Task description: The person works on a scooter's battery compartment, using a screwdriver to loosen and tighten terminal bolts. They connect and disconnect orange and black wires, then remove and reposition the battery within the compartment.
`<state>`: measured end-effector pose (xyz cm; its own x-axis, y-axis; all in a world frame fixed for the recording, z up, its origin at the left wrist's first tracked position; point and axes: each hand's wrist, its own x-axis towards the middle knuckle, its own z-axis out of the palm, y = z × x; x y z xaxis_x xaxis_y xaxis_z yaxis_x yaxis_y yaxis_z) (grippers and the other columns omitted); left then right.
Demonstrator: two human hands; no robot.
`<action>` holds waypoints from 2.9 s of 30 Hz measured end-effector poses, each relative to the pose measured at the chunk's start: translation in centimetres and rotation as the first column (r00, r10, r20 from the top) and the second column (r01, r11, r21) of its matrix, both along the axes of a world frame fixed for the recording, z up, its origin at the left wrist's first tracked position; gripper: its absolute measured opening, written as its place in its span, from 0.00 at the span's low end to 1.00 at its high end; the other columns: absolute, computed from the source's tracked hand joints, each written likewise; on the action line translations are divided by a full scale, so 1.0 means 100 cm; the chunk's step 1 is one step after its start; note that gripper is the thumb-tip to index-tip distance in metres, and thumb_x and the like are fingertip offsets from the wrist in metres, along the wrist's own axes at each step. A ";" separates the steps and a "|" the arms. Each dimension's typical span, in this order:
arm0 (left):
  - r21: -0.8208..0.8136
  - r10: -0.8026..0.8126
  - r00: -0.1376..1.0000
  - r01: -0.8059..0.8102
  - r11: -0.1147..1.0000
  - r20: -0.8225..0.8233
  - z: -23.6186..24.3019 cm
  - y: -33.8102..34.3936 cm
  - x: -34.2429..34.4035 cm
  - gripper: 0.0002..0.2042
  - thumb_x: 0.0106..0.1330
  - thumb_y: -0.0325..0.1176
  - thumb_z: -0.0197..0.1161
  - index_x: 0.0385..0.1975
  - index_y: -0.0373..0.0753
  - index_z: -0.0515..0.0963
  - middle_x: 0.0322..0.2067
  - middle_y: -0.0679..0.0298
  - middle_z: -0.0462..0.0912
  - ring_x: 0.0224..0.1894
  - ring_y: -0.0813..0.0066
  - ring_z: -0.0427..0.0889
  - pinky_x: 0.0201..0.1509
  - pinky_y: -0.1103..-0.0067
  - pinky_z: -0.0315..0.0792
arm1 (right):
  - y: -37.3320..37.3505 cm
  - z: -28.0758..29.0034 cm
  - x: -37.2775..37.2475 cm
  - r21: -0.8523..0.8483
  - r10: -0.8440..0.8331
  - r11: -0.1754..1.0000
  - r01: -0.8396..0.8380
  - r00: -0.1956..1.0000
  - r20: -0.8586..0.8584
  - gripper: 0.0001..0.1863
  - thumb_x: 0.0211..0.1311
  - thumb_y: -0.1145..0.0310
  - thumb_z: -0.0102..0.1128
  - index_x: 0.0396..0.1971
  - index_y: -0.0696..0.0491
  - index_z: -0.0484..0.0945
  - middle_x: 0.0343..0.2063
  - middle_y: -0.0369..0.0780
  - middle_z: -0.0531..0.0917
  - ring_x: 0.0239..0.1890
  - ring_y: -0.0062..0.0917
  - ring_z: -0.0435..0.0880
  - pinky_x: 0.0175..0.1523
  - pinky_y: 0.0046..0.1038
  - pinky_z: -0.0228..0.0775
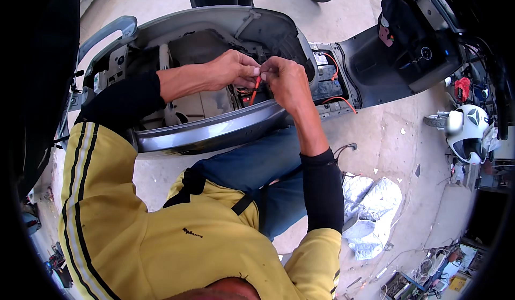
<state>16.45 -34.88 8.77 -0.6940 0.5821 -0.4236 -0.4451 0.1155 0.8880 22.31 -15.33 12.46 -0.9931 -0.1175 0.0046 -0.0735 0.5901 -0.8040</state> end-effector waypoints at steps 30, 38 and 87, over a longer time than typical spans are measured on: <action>-0.032 0.027 0.989 -0.032 0.999 -0.145 0.002 0.007 0.010 0.12 0.75 0.29 0.62 0.52 0.29 0.82 0.44 0.57 0.87 0.44 0.71 0.86 0.52 0.76 0.84 | -0.003 -0.003 0.008 0.112 -0.019 0.993 0.033 0.991 -0.132 0.07 0.59 0.74 0.67 0.36 0.58 0.88 0.31 0.52 0.88 0.38 0.47 0.89 0.47 0.38 0.79; -0.055 0.025 0.987 -0.034 0.998 -0.161 0.006 0.008 0.008 0.12 0.74 0.30 0.63 0.52 0.31 0.83 0.43 0.58 0.87 0.43 0.73 0.86 0.50 0.77 0.83 | -0.003 -0.019 0.001 0.101 -0.098 0.989 0.111 0.987 -0.129 0.08 0.59 0.73 0.68 0.36 0.59 0.88 0.33 0.53 0.88 0.40 0.47 0.89 0.48 0.40 0.80; -0.411 -0.183 0.938 0.049 0.910 -0.293 -0.197 0.000 -0.063 0.03 0.69 0.21 0.61 0.39 0.33 0.79 0.34 0.70 0.82 0.38 0.84 0.77 0.45 0.81 0.74 | 0.273 -0.364 0.269 0.276 -0.848 0.530 0.802 0.492 0.197 0.12 0.67 0.69 0.59 0.47 0.55 0.86 0.45 0.51 0.87 0.50 0.47 0.86 0.56 0.43 0.76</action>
